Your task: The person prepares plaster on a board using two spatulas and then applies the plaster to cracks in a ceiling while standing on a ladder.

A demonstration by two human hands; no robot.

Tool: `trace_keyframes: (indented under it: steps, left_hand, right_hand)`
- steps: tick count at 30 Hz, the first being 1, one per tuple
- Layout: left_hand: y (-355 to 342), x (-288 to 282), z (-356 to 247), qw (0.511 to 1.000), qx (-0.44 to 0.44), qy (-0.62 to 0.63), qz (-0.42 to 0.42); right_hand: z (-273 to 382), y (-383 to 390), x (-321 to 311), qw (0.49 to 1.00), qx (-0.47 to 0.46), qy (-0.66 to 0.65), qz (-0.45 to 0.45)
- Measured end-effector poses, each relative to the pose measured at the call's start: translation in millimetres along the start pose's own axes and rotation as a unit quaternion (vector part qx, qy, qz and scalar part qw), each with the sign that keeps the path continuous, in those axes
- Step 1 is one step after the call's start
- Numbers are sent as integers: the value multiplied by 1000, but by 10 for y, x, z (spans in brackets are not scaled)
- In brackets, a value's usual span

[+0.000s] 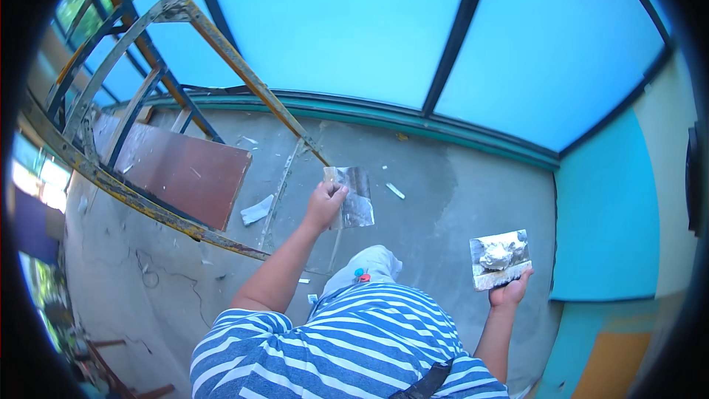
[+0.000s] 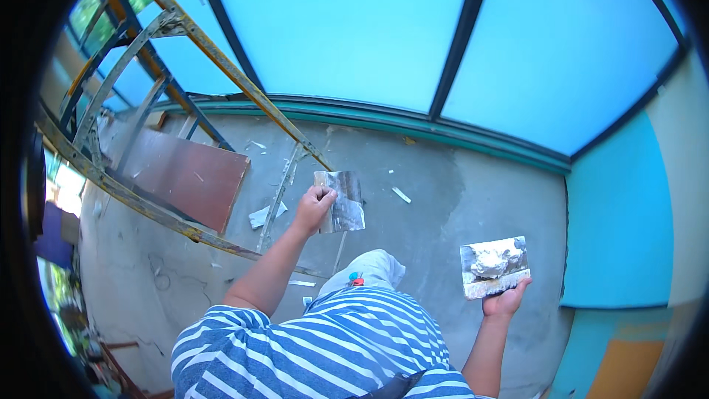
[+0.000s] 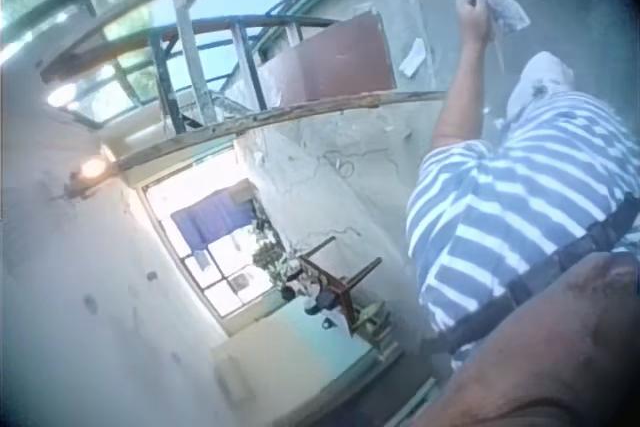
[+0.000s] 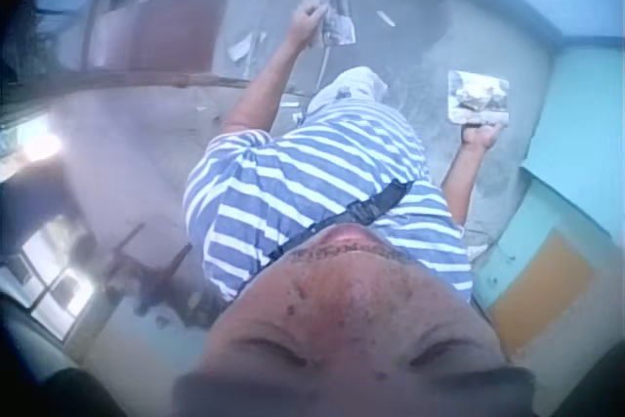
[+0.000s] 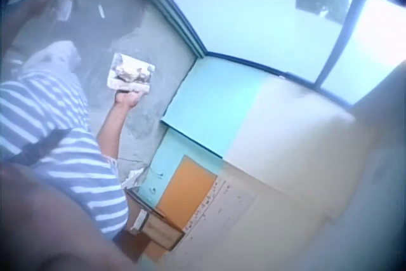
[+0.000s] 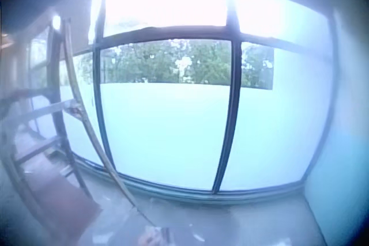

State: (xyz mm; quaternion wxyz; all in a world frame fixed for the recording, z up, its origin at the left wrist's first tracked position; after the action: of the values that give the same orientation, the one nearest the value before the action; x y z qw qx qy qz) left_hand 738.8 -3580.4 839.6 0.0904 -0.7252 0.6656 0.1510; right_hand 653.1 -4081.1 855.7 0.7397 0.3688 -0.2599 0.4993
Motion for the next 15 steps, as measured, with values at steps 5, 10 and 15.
trace_keyframes:
  steps: [5, 10, 15]
  left_hand:
    - [-582, -324, -19, 996, -7, -32, -83]
    - [-1283, -740, -438, 978, 52, -75, -190]
    - [-1834, -1096, -717, 969, 10, 6, -248]
  right_hand:
    - [-291, -1471, 687, 991, 82, 25, 101]
    - [-862, -2743, 1669, 942, 219, 41, 251]
    - [-1533, -3776, 2714, 902, 302, 32, 306]
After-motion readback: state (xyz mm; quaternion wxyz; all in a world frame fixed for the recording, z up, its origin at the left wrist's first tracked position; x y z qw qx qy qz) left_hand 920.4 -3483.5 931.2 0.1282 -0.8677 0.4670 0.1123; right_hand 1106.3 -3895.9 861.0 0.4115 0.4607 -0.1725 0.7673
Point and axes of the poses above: each hand's wrist, its own y-axis away from the middle knuckle, its own x-axis out of the palm, z = x × y, the point moved 5 cm from there along -y, towards the middle knuckle, and after that the axes turned 12 degrees about z, right-handed, at the moved point
